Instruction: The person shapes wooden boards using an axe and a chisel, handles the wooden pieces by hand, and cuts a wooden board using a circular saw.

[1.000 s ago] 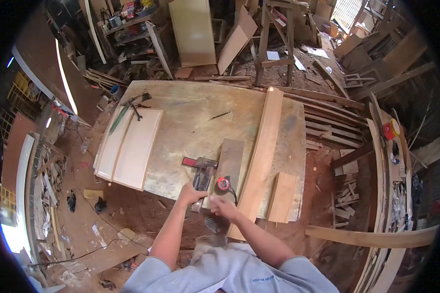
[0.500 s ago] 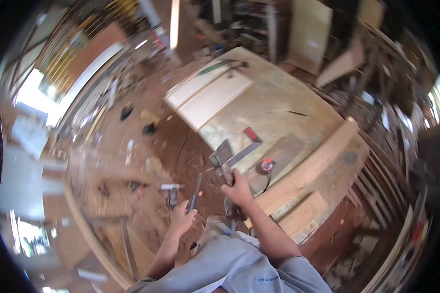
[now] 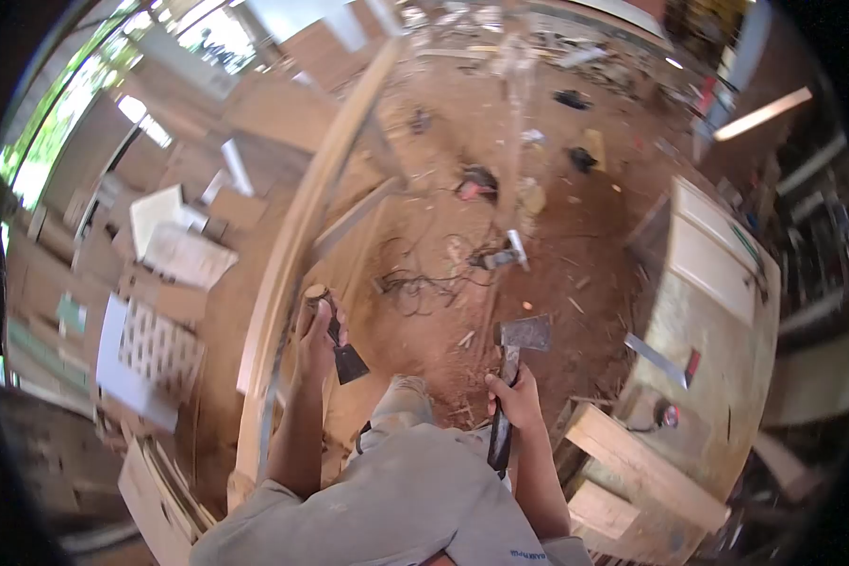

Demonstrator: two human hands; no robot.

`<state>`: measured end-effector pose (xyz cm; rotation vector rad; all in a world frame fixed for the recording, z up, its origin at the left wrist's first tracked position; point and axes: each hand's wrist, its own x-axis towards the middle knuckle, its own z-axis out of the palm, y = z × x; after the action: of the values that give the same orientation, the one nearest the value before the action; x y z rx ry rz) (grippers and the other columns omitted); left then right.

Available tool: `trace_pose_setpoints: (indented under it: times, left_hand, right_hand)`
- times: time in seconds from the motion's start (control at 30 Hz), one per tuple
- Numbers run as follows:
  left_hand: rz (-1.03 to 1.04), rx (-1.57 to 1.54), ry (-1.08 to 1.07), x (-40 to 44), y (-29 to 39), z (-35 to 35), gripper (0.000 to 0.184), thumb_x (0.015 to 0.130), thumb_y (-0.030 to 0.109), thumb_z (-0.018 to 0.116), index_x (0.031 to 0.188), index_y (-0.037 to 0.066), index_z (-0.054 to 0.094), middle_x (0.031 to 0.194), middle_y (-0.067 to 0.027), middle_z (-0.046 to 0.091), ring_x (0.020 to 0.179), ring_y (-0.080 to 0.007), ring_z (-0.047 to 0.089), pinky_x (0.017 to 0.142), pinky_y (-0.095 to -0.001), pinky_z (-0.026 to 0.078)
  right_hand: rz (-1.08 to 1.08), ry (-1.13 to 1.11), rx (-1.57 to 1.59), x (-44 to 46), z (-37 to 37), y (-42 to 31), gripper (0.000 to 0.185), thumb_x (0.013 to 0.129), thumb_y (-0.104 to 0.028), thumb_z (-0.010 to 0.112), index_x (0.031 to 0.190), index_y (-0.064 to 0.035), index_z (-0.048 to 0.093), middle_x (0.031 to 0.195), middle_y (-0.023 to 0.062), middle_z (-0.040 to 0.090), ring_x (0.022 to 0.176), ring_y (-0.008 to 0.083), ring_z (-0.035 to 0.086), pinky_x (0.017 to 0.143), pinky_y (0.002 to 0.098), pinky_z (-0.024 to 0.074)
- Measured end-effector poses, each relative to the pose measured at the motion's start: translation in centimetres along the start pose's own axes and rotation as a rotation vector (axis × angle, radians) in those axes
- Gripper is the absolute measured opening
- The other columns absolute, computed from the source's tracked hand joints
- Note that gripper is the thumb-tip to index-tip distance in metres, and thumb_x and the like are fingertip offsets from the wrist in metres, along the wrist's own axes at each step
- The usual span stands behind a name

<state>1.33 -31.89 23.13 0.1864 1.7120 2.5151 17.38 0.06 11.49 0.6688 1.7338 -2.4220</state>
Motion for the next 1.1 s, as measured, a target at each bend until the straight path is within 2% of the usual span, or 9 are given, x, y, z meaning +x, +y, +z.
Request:
trace_pose_setpoints:
  times: [0.27, 0.33, 0.5, 0.57, 0.63, 0.67, 0.77, 0.87, 1.1]
  left_hand:
    - [0.097, -0.025, 0.200, -2.9, 6.5, -24.0, 0.027, 0.103, 0.030, 0.071, 0.094, 0.006, 0.060, 0.071, -0.0007, 0.057, 0.057, -0.0101, 0.053, 0.052, -0.0260, 0.042]
    - [0.044, 0.091, 0.255, -3.0, 7.8, -31.9, 0.026, 0.101, 0.028, 0.074, 0.093, 0.008, 0.059, 0.070, -0.0004, 0.056, 0.058, -0.0096, 0.053, 0.053, -0.0255, 0.043]
    - [-0.188, 0.638, 0.404, -1.3, 9.8, -50.8, 0.032, 0.095, 0.030, 0.084, 0.086, 0.008, 0.063, 0.070, 0.0002, 0.063, 0.061, -0.0103, 0.061, 0.056, -0.0265, 0.047]
    - [-0.300, 0.850, 0.322, -2.4, 5.1, -58.7, 0.044, 0.082, 0.039, 0.093, 0.090, 0.003, 0.068, 0.079, -0.0085, 0.073, 0.072, -0.0227, 0.069, 0.067, -0.0362, 0.054]
    - [-0.525, 1.313, 0.100, -3.9, 4.7, -61.0, 0.057, 0.074, 0.048, 0.096, 0.092, 0.000, 0.069, 0.090, -0.0126, 0.077, 0.087, -0.0281, 0.075, 0.077, -0.0444, 0.058]
    - [-0.577, 1.253, -0.016, -4.6, 4.2, -61.4, 0.083, 0.064, 0.053, 0.098, 0.122, 0.001, 0.070, 0.114, -0.0234, 0.076, 0.107, -0.0377, 0.073, 0.089, -0.0508, 0.058]
    - [-0.695, 1.435, 0.059, -7.6, 3.3, -58.3, 0.115, 0.060, 0.052, 0.100, 0.151, 0.000, 0.051, 0.133, -0.0233, 0.069, 0.109, -0.0374, 0.074, 0.091, -0.0466, 0.060]
    - [-0.614, 1.460, 0.118, -9.5, 1.3, -56.8, 0.134, 0.060, 0.050, 0.100, 0.163, -0.002, 0.031, 0.148, -0.0241, 0.058, 0.116, -0.0389, 0.072, 0.094, -0.0454, 0.061]
    - [-0.557, 1.346, 0.268, -8.6, 0.7, -56.1, 0.119, 0.062, 0.041, 0.099, 0.153, -0.008, 0.040, 0.145, -0.0284, 0.056, 0.120, -0.0419, 0.068, 0.091, -0.0472, 0.061]
  right_hand:
    - [-0.054, -0.145, -0.490, 5.8, 17.8, 5.3, 0.033, 0.088, -0.004, 0.074, 0.113, 0.0023, 0.054, 0.078, 0.0076, 0.061, 0.054, 0.0145, 0.061, 0.048, 0.0325, 0.0501]
    - [-0.121, -0.160, -0.570, 8.3, 22.0, 9.2, 0.029, 0.088, -0.005, 0.075, 0.109, 0.0029, 0.056, 0.077, 0.0074, 0.061, 0.055, 0.0141, 0.061, 0.048, 0.0329, 0.0498]
    - [0.129, -0.208, -0.536, 7.8, 39.4, 8.5, 0.020, 0.093, -0.006, 0.072, 0.100, -0.0009, 0.055, 0.069, 0.0051, 0.060, 0.050, 0.0146, 0.059, 0.046, 0.0323, 0.0490]
    - [0.180, -0.216, -0.539, 8.2, 43.7, 10.2, 0.020, 0.094, -0.005, 0.073, 0.099, -0.0024, 0.053, 0.067, 0.0046, 0.058, 0.048, 0.0148, 0.058, 0.043, 0.0313, 0.0480]
    - [0.172, -0.239, -0.580, 8.3, 46.7, 11.5, 0.020, 0.094, -0.005, 0.073, 0.099, -0.0028, 0.053, 0.067, 0.0047, 0.058, 0.048, 0.0146, 0.058, 0.043, 0.0316, 0.0482]
    - [0.165, -0.245, -0.596, 8.2, 47.9, 11.9, 0.020, 0.094, -0.005, 0.073, 0.099, -0.0030, 0.053, 0.067, 0.0047, 0.059, 0.048, 0.0145, 0.058, 0.043, 0.0317, 0.0483]
    - [0.228, -0.209, -0.584, 6.9, 51.6, 11.3, 0.020, 0.094, -0.004, 0.074, 0.098, -0.0038, 0.054, 0.067, 0.0043, 0.059, 0.048, 0.0141, 0.058, 0.044, 0.0320, 0.0487]
    - [0.238, -0.210, -0.594, 6.2, 52.9, 11.2, 0.021, 0.093, -0.005, 0.075, 0.097, -0.0039, 0.054, 0.067, 0.0036, 0.058, 0.048, 0.0134, 0.057, 0.044, 0.0328, 0.0494]
    - [0.245, -0.114, -0.586, 4.7, 53.4, 10.6, 0.021, 0.094, -0.005, 0.074, 0.096, -0.0033, 0.054, 0.066, 0.0047, 0.060, 0.048, 0.0141, 0.060, 0.044, 0.0325, 0.0494]
